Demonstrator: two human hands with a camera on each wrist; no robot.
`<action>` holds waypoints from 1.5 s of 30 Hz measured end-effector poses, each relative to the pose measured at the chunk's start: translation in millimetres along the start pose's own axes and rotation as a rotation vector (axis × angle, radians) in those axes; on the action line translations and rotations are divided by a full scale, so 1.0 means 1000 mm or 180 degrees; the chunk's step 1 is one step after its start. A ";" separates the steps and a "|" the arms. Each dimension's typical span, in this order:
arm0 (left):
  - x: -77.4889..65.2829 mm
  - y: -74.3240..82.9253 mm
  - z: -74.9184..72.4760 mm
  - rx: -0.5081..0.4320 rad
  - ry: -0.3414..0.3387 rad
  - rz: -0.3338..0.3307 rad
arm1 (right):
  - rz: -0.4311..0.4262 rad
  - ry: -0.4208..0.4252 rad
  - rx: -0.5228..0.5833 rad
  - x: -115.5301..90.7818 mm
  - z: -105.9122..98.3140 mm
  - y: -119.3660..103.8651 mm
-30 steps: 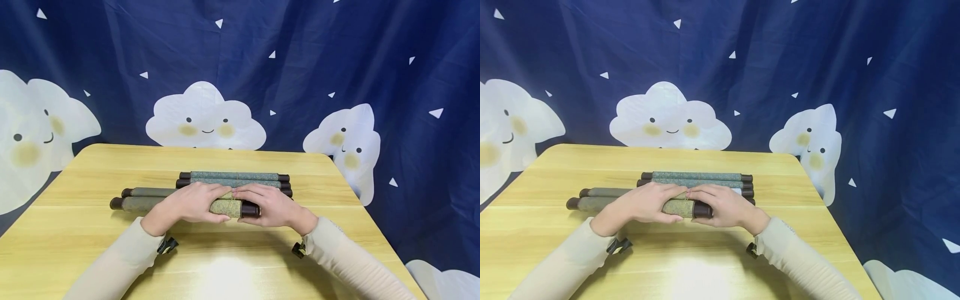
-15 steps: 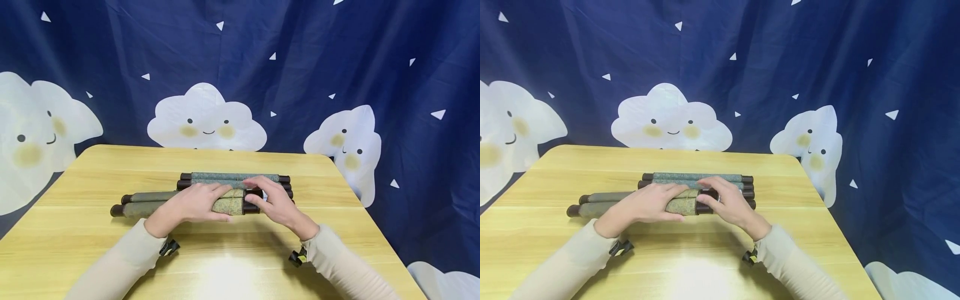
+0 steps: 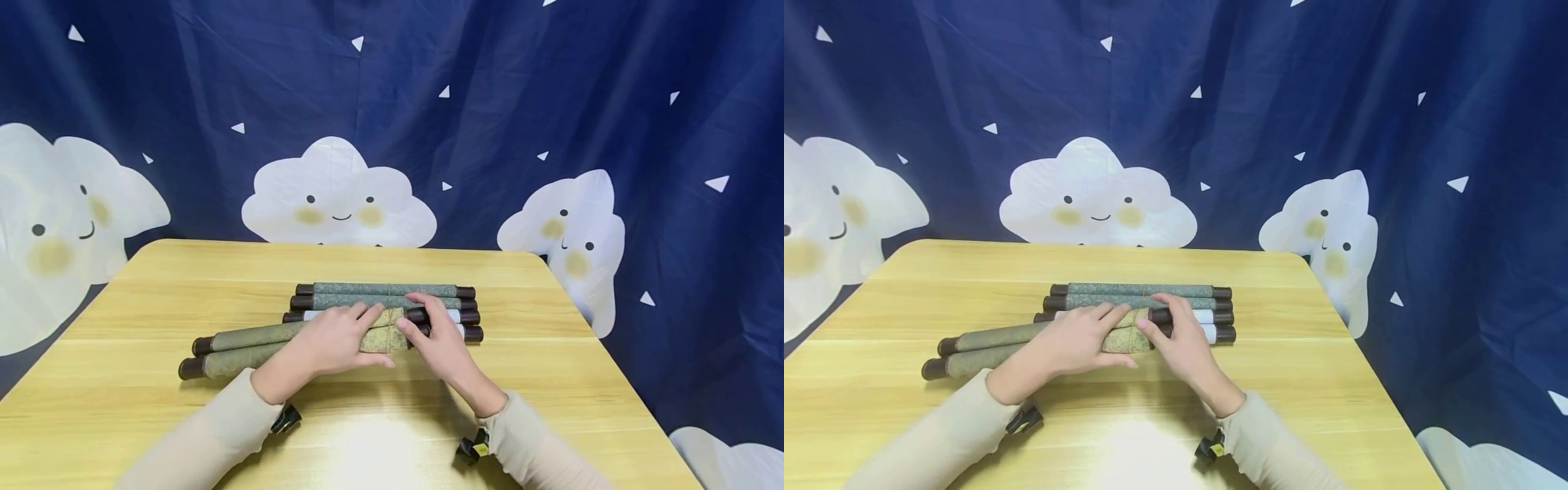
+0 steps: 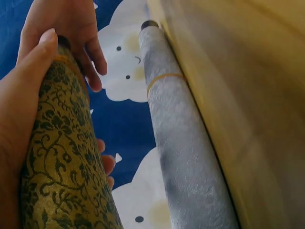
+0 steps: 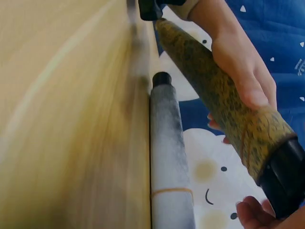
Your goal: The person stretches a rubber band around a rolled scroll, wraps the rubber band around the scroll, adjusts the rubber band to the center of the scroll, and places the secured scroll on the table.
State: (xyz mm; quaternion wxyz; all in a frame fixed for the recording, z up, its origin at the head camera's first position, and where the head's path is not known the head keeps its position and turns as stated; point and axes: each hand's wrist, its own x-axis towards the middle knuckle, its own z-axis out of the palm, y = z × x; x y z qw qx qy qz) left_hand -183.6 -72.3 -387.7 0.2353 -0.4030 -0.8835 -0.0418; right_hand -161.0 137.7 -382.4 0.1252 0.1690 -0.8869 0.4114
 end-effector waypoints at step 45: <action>0.002 0.011 -0.005 -0.0413 -0.0409 -0.0342 | -0.0954 0.0838 -0.1088 -0.006 0.015 0.015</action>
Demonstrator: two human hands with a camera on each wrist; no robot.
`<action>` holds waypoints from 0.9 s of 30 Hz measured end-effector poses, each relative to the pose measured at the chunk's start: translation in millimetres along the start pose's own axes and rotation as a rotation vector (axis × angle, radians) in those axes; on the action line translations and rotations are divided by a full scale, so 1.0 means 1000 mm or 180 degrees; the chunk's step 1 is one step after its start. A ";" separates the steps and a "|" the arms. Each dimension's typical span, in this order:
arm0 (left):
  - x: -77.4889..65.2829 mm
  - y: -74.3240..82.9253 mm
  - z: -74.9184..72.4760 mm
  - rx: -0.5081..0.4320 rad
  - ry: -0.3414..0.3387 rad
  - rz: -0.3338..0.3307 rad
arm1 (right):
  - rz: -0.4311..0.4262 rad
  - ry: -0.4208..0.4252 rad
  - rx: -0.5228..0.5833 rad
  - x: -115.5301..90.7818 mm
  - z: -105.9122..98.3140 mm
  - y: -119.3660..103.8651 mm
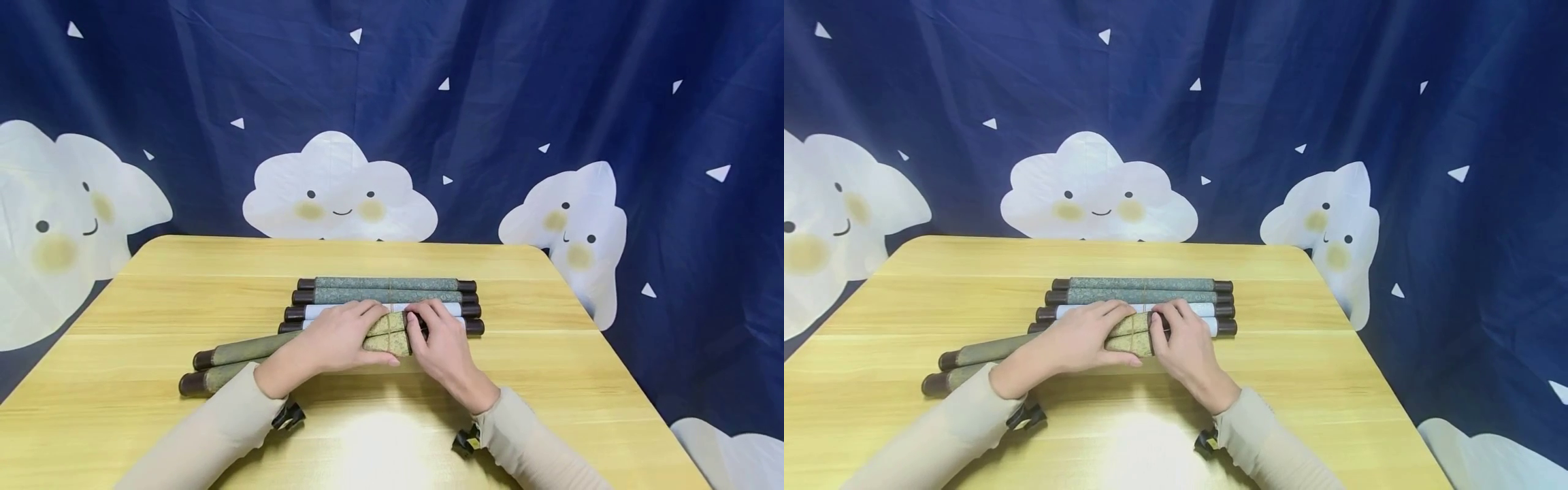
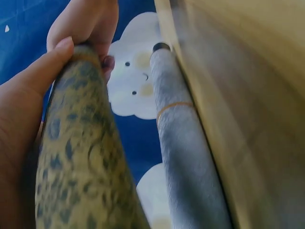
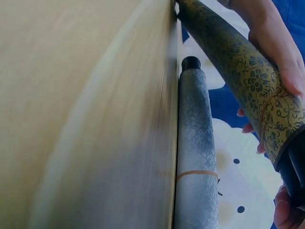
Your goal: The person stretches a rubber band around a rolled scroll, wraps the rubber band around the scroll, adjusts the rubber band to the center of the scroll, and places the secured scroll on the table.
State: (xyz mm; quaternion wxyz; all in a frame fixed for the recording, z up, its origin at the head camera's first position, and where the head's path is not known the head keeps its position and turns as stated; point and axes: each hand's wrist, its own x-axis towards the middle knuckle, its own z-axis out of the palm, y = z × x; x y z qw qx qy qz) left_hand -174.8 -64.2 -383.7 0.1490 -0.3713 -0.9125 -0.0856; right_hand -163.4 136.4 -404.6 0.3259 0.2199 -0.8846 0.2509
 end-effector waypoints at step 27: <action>-0.003 -0.007 -0.011 -0.0305 -0.0556 -0.0134 | -0.0017 0.0063 0.0005 0.002 -0.004 0.002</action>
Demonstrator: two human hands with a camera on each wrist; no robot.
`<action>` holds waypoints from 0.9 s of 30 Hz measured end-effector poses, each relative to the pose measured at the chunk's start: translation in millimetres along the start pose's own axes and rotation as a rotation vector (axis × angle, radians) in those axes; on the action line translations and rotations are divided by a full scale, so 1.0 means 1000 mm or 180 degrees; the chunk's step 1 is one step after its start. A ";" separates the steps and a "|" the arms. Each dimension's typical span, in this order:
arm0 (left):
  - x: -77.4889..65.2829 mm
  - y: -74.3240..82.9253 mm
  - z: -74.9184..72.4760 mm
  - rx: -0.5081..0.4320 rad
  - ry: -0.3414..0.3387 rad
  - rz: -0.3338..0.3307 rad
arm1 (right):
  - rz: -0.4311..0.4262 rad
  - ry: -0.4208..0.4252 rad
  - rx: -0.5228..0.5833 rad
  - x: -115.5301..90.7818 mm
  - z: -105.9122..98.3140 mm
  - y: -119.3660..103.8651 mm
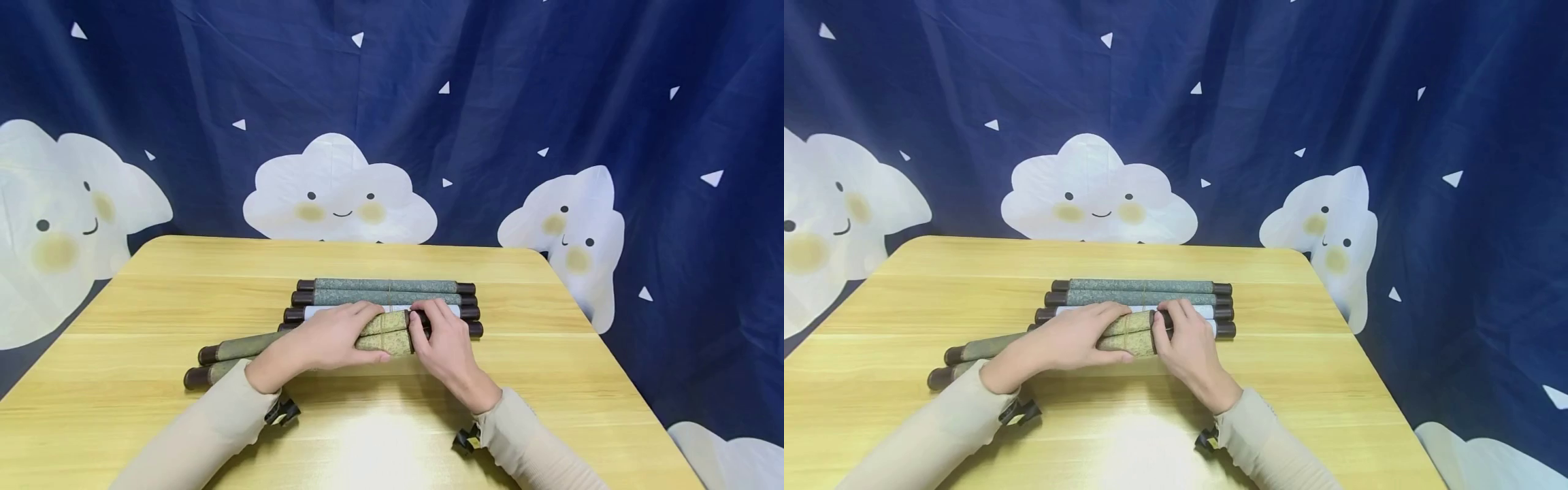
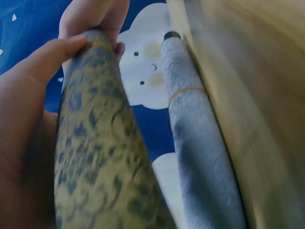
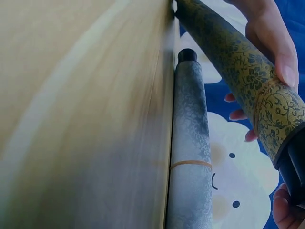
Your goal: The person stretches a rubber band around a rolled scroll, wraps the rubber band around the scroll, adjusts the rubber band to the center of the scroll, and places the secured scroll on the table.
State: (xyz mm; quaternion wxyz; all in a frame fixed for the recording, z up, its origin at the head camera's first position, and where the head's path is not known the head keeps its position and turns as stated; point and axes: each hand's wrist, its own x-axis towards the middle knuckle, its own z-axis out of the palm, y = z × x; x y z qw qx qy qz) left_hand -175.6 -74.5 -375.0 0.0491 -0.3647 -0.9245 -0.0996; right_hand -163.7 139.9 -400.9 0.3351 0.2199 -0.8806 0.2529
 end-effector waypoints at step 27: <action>0.000 0.001 0.001 0.0277 0.0115 -0.0116 | 0.0029 0.0129 -0.0087 0.003 -0.005 0.005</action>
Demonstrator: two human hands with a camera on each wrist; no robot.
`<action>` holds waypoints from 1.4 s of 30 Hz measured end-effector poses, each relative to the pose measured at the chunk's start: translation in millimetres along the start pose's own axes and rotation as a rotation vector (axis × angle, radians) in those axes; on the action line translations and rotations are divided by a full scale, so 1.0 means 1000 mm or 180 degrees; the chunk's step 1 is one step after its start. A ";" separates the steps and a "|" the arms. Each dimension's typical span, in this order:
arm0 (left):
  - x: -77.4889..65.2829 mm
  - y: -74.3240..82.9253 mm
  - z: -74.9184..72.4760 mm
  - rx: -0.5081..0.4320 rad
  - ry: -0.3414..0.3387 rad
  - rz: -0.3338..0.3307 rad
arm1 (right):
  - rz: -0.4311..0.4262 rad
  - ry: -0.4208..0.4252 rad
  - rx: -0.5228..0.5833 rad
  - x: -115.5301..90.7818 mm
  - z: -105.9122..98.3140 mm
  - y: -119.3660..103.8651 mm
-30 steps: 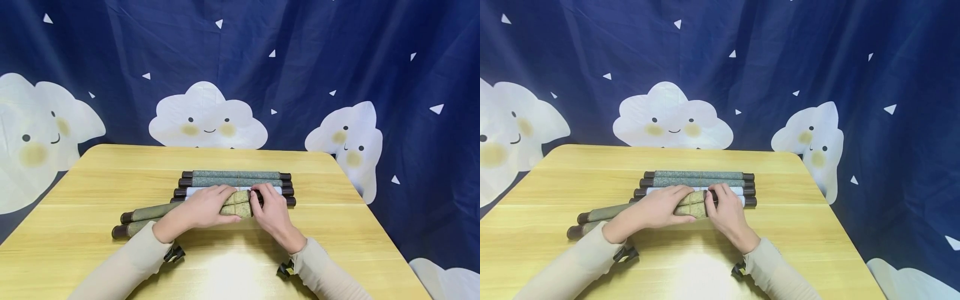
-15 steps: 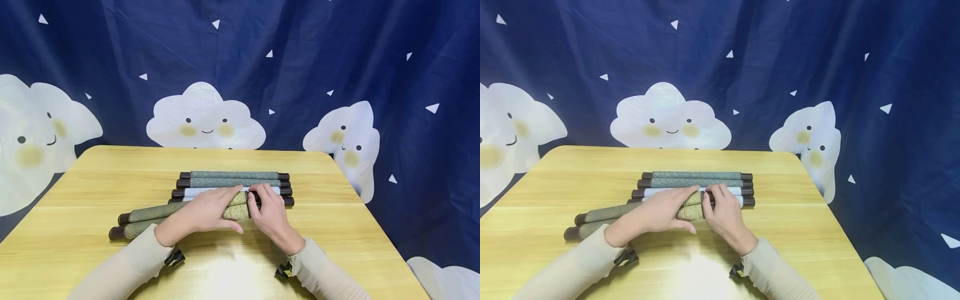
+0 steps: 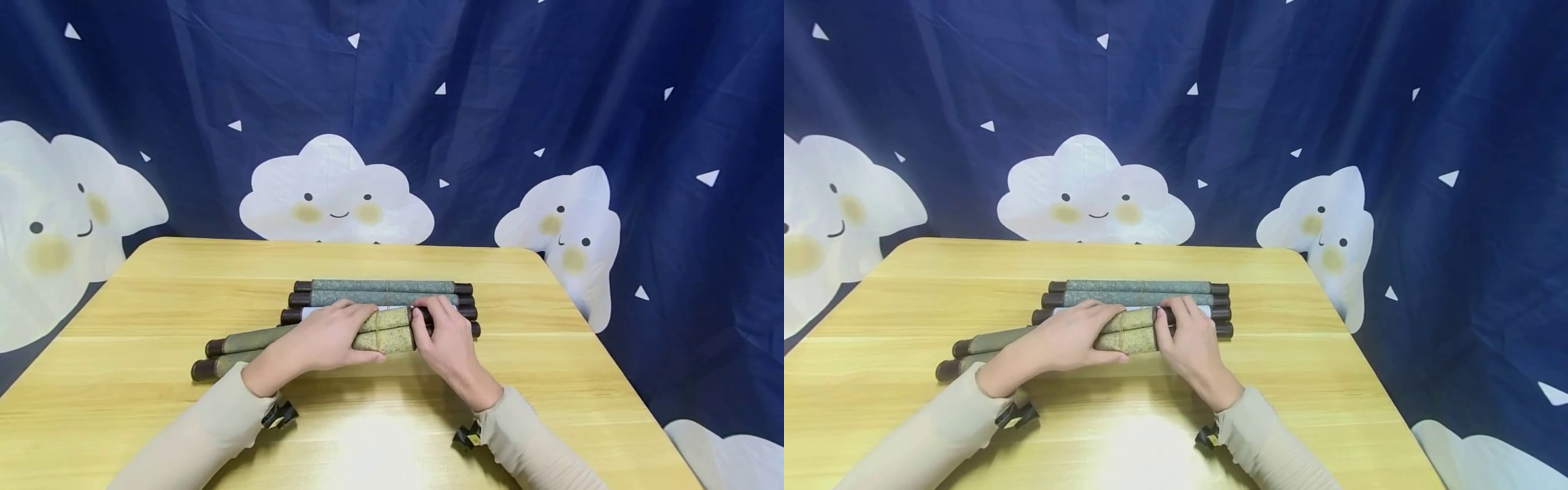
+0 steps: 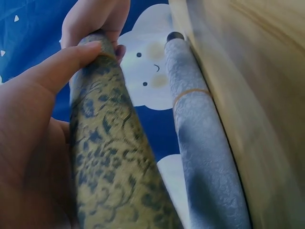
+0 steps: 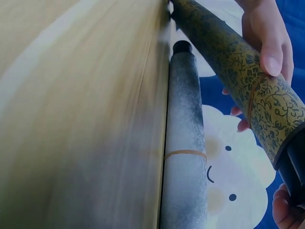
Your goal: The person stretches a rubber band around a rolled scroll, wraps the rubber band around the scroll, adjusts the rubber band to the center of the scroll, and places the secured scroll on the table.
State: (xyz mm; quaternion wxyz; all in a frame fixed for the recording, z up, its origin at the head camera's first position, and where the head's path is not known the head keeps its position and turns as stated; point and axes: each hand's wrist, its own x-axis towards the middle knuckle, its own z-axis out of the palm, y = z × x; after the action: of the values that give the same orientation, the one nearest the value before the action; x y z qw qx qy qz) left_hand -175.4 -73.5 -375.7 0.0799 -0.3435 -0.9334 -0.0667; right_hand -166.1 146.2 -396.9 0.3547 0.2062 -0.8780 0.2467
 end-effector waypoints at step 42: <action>0.003 0.007 0.006 -0.0249 0.0238 0.0234 | -0.0422 0.0030 -0.0382 0.002 -0.002 0.008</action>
State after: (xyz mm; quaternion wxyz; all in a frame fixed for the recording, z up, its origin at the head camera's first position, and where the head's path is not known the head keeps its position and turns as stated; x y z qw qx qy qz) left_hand -173.9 -65.2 -380.1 0.1035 -0.3777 -0.9132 -0.1130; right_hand -170.4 152.9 -396.7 0.3861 0.2411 -0.8739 0.1706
